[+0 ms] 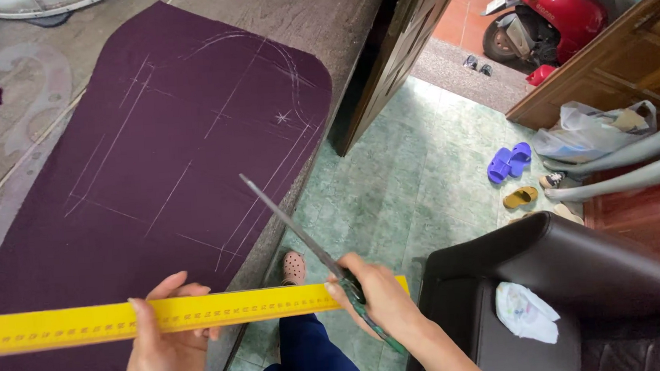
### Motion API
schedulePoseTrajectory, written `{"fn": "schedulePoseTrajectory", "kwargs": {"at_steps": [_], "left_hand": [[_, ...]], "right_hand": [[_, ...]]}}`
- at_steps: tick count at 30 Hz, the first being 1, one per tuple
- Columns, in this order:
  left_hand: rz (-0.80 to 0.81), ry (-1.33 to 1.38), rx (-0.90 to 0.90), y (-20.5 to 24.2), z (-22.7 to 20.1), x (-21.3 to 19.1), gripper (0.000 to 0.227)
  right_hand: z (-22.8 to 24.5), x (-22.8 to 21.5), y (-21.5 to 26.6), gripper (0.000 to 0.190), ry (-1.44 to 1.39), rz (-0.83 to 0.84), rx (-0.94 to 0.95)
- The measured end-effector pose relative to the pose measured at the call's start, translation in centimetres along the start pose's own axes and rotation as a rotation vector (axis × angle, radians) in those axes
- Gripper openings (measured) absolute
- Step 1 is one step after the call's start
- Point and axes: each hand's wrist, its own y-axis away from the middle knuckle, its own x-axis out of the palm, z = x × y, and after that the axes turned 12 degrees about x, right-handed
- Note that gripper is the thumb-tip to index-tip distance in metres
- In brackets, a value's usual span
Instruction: The person measures and marks a large piece of purple fabric using a yellow ruler and white chalk. They then use a pair of scissors to cut the fabric along the marked lines.
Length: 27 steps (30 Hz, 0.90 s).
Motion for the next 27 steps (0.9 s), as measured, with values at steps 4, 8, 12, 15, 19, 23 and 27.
{"fn": "schedulePoseTrajectory", "kwargs": {"at_steps": [4,8,12,15,19,23,27], "left_hand": [[-0.033,-0.013,-0.018,0.1,0.2,-0.5,0.055],[-0.043,0.000,-0.026,0.3,0.5,-0.4,0.055],[-0.030,-0.003,-0.061,0.1,0.5,0.2,0.057],[-0.006,-0.012,-0.101,0.1,0.4,0.6,0.059],[0.004,-0.031,-0.151,0.0,0.7,0.7,0.063],[0.114,-0.244,-0.357,-0.2,0.9,0.3,0.058],[0.407,-0.820,-0.710,-0.3,-0.9,1.4,0.037]], "right_hand": [[0.2,-0.1,0.2,0.030,-0.041,0.003,-0.073],[0.1,0.1,0.4,0.011,-0.024,-0.015,-0.117],[-0.6,0.5,0.4,0.024,-0.044,-0.056,-0.147],[-1.0,0.7,0.5,0.021,-0.056,-0.058,-0.123],[-1.8,1.2,0.4,0.021,-0.066,-0.083,-0.114],[-2.8,1.7,0.0,0.025,-0.061,-0.094,-0.051],[-2.8,1.2,0.3,0.024,-0.072,-0.041,0.075]]}}
